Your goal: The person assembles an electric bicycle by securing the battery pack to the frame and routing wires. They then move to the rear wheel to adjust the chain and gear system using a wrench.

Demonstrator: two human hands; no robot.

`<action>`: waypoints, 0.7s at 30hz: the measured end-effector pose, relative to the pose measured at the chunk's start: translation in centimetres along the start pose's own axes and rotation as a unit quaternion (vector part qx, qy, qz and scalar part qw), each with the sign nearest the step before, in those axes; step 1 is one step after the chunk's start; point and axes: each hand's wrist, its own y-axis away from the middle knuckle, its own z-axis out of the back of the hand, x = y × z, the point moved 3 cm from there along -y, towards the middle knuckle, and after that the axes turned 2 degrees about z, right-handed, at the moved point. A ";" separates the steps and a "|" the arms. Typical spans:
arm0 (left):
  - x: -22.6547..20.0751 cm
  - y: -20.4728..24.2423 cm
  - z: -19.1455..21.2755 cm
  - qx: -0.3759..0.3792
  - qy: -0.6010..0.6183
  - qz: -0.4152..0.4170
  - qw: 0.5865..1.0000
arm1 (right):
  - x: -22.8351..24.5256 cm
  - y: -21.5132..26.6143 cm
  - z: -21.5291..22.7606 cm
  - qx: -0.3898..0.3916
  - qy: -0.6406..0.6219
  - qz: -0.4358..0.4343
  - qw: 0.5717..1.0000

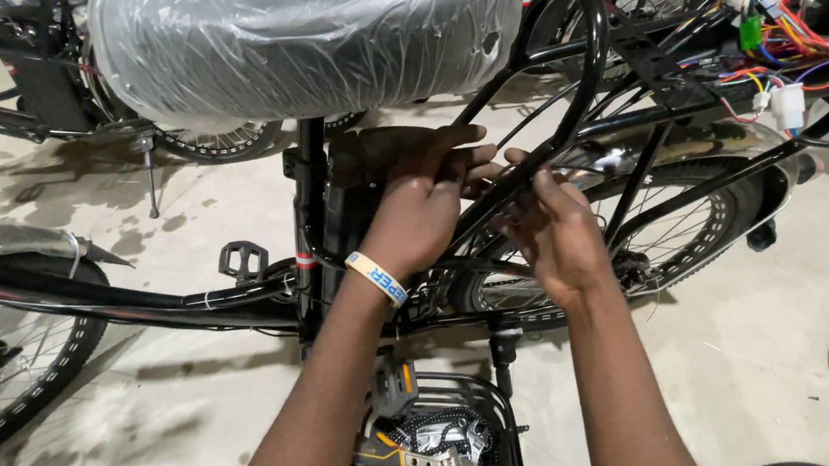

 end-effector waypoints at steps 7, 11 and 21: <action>2.6 -0.5 -0.9 -0.115 0.069 -0.064 0.989 | -5.2 -2.9 0.6 0.035 -0.263 -0.007 0.964; 2.3 1.7 0.1 -0.212 0.117 -0.124 0.962 | -5.8 -4.2 1.2 0.057 -0.295 0.021 0.954; 9.9 11.7 -1.3 -0.373 0.156 0.065 0.912 | -5.3 -4.5 2.1 0.106 -0.309 0.007 0.945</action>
